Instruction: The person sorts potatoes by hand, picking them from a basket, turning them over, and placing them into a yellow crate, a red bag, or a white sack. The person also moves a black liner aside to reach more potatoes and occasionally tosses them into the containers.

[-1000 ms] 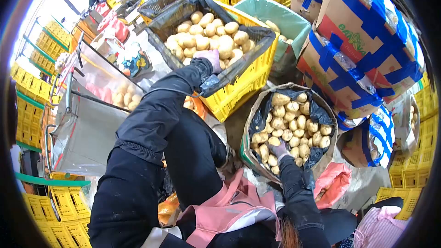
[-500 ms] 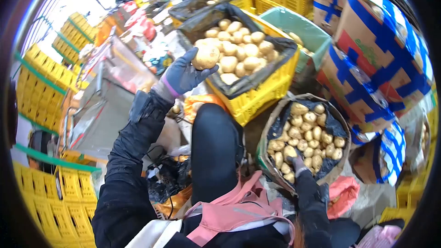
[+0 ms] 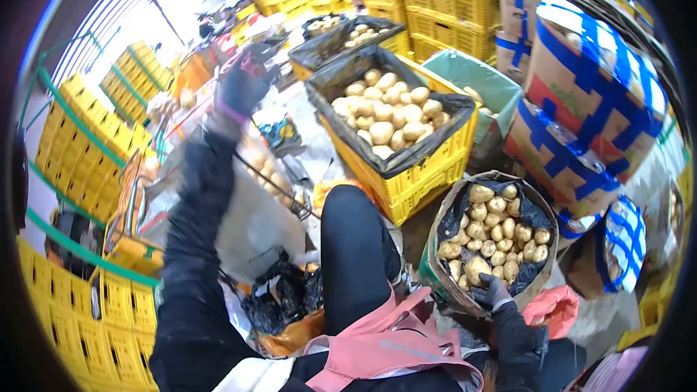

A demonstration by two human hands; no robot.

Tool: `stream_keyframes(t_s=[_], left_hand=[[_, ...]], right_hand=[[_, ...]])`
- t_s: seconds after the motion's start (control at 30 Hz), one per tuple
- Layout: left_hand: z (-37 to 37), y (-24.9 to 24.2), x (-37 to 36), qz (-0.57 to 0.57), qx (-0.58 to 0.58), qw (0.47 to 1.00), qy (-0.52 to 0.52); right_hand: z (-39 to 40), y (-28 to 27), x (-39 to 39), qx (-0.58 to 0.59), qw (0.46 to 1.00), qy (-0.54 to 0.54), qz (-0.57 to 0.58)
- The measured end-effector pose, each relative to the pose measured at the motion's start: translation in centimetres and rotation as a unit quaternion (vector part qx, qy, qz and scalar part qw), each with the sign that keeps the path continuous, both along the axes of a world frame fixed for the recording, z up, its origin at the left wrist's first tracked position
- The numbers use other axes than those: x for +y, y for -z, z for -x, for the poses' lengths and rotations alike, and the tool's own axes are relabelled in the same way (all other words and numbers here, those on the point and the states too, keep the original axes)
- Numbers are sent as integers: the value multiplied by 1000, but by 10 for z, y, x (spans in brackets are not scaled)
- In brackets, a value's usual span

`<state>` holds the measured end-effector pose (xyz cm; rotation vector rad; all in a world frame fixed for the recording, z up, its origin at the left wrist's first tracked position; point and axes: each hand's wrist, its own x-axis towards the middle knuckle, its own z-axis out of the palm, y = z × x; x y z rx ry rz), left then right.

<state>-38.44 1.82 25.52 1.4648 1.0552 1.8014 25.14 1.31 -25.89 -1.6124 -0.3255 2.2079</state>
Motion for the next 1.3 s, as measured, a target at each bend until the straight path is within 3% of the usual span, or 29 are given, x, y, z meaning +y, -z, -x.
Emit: stream_keyframes(t_s=[0.07,0.13,0.17,0.23,0.3,0.33,0.37,0.4,0.47,0.53,0.57,0.67,0.73,0.77,0.8,0.83,0.93,0.97,1.03,1.1,1.3], left_hand=[[-95,97,18,138,-79,970,182],[-230,111,-21,255,15,946,201],[-263,153,-9,373,-17,901,222],[-311,211,-3,362,108,894,241],[-347,267,1,348,120,895,250],[-363,270,-1,384,34,872,302],[-368,259,0,321,117,882,325],[-373,263,3,306,119,876,354],[-383,238,1,335,2,851,405],[-387,227,5,378,-44,854,356],[-383,230,15,358,20,867,346],[-383,228,25,398,-9,850,344],[-390,232,23,390,3,848,359],[-392,236,21,382,16,845,373],[-390,240,21,473,-68,774,416],[-392,237,18,476,-68,772,416],[-397,227,17,329,60,856,395],[-395,226,19,328,61,855,396],[-395,221,21,244,181,876,375],[-397,217,16,287,126,873,374],[-395,230,6,216,107,898,368]], right_hand=[[-8,-2,-1,85,995,59,9],[-4,-40,-1,164,981,90,-53],[-2,-67,-4,192,973,88,-93],[10,-126,-11,251,952,47,-169],[19,-177,-28,298,926,11,-232],[22,-196,-35,315,914,2,-257],[24,-209,-39,324,905,5,-275],[28,-218,-44,328,903,21,-278],[31,-231,-49,295,918,88,-250],[23,-219,-38,388,895,89,-203],[26,-233,-40,381,897,119,-190],[19,-235,-39,407,887,98,-198],[25,-259,-41,223,906,112,-342],[24,-264,-37,223,906,113,-341],[23,-268,-34,107,888,71,-441],[22,-269,-32,-12,847,26,-530],[19,-269,-32,-5,852,43,-522],[20,-270,-32,10,852,76,-518],[19,-271,-32,12,853,86,-515],[17,-272,-34,14,854,92,-512],[26,-273,-41,-12,829,69,-555]])
